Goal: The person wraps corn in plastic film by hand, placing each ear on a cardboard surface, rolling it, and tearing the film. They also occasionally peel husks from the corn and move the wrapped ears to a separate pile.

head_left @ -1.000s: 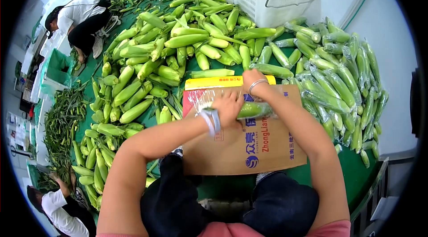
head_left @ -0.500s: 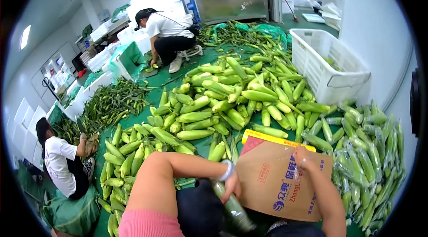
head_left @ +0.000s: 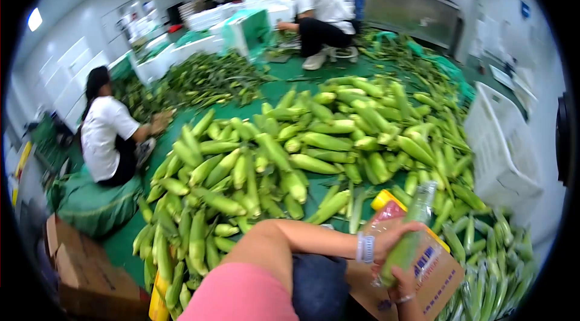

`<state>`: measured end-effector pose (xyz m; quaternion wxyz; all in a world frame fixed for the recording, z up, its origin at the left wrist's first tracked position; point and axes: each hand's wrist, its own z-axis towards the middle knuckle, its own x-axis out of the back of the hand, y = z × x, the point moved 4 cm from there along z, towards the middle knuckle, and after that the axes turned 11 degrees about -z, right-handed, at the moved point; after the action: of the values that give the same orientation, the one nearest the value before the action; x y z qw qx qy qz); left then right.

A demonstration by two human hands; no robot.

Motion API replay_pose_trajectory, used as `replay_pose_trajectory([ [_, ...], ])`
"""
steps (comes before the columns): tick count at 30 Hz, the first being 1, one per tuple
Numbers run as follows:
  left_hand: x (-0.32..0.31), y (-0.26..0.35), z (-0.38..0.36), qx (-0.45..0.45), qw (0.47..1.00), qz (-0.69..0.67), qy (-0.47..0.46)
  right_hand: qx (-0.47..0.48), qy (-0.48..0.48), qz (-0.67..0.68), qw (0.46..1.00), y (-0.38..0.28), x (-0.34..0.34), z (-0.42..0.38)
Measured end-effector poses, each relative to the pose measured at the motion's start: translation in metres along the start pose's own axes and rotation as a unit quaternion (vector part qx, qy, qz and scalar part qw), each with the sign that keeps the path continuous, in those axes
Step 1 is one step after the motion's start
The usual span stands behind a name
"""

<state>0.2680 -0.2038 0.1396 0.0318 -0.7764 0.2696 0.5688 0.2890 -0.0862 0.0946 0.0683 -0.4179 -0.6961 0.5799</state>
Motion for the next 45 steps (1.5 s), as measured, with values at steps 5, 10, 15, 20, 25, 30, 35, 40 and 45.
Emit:
replay_pose_trajectory([
  [5, -0.015, 0.013, -0.008, -0.141, 0.978, 0.126, -0.083, -0.136, -0.026, 0.090, 0.986, 0.041, 0.028, -0.026],
  [10, -0.017, 0.055, -0.030, -0.545, 0.675, 0.491, 0.078, 0.196, 0.143, -0.455, 0.857, -0.032, -0.011, -0.026],
  [15, -0.013, 0.073, -0.027, -0.381, 0.922, 0.058, 0.019, 0.195, 0.272, -0.710, 0.620, -0.116, -0.057, -0.037],
  [20, 0.037, 0.063, -0.004, -0.191, 0.977, 0.033, 0.085, 0.309, 0.350, -0.783, 0.412, -0.106, -0.014, -0.057],
  [25, 0.075, 0.046, 0.000, -0.059, 0.848, 0.518, 0.097, 0.346, 0.313, -0.839, 0.281, -0.078, 0.005, -0.075],
  [30, 0.074, -0.033, -0.036, 0.516, 0.770, 0.293, -0.235, 0.359, 0.290, -0.809, 0.364, -0.061, 0.016, -0.091],
  [35, 0.059, -0.060, -0.036, 0.454, 0.849, 0.126, -0.238, 0.336, 0.288, -0.765, 0.467, -0.046, 0.022, -0.084],
  [40, 0.062, -0.059, -0.025, 0.515, 0.821, 0.173, -0.178, 0.378, 0.288, -0.751, 0.459, -0.024, 0.039, -0.094],
  [45, 0.047, -0.063, -0.013, 0.395, 0.858, 0.269, -0.190, 0.353, 0.259, -0.762, 0.477, -0.007, 0.042, -0.107],
])
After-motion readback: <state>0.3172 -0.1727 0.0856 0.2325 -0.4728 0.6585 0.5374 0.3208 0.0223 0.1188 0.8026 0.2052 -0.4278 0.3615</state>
